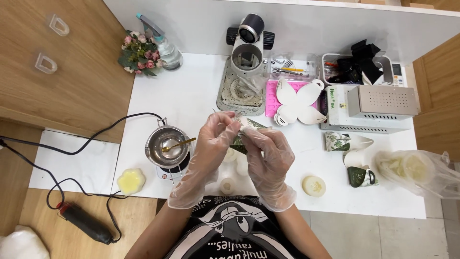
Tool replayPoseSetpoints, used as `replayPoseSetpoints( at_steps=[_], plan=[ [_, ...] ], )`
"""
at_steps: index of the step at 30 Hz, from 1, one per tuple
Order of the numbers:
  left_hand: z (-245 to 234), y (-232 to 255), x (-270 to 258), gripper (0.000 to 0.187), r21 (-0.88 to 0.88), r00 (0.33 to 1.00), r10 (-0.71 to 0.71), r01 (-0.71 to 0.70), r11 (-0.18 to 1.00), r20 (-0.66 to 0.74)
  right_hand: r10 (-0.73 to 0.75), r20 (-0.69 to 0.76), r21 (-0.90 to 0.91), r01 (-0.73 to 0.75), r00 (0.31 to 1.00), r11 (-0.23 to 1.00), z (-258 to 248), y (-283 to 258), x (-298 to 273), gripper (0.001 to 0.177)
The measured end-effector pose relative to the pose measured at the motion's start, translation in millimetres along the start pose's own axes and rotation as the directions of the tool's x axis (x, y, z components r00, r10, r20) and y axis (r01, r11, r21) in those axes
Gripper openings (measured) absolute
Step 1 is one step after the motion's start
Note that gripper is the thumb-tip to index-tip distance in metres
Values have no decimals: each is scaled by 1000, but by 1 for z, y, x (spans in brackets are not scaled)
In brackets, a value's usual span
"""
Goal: Preparing and finishing a flower-shaped candle or wax melt using a heat gun and packaging.
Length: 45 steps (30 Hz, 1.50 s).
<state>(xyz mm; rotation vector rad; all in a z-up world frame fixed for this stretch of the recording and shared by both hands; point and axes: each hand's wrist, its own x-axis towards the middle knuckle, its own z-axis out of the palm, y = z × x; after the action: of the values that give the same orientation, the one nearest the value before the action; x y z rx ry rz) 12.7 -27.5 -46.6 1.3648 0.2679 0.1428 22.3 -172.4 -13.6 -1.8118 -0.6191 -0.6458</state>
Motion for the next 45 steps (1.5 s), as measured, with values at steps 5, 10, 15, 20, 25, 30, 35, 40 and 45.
replayPoseSetpoints(
  at_steps=[5, 10, 15, 20, 25, 30, 35, 40, 45],
  plan=[
    [11, 29, 0, 60, -81, 974, -227, 224, 971, -26, 35, 0, 75, -35, 999, 997, 1, 2, 3, 23],
    [-1, -2, 0, 47, 135, 996, 83, -80, 988, -16, 149, 131, 109, -164, 980, 980, 1, 8, 6, 15],
    [0, 24, -9, 60, -39, 997, -60, 61, 997, 42, 232, 180, 297, -278, 956, 914, -2, 13, 8, 11],
    [-10, 12, -7, 70, -69, 990, -85, 93, 993, 116, 241, 249, 263, -305, 938, 915, 1, 10, 9, 16],
    [-7, 25, -14, 60, 713, 885, 433, -415, 565, 172, 279, 247, 57, -301, 928, 952, -1, 14, 15, 18],
    [-14, 31, -4, 39, 756, 764, 553, -567, 328, 332, 418, 300, -77, -415, 858, 907, -1, 17, 18, 13],
    [-45, 42, 32, 7, 758, 834, 286, -550, 350, 472, 319, 399, -58, -324, 860, 944, 3, 24, 17, 12],
    [-112, 44, 117, 12, 818, 896, 132, -440, 371, 423, 399, 357, 79, -453, 845, 888, -14, 51, 19, 33],
    [-196, -39, 221, 14, 917, 971, 0, -227, 328, 241, 595, 383, -237, -548, 707, 802, -38, 66, 16, 28]
  ],
)
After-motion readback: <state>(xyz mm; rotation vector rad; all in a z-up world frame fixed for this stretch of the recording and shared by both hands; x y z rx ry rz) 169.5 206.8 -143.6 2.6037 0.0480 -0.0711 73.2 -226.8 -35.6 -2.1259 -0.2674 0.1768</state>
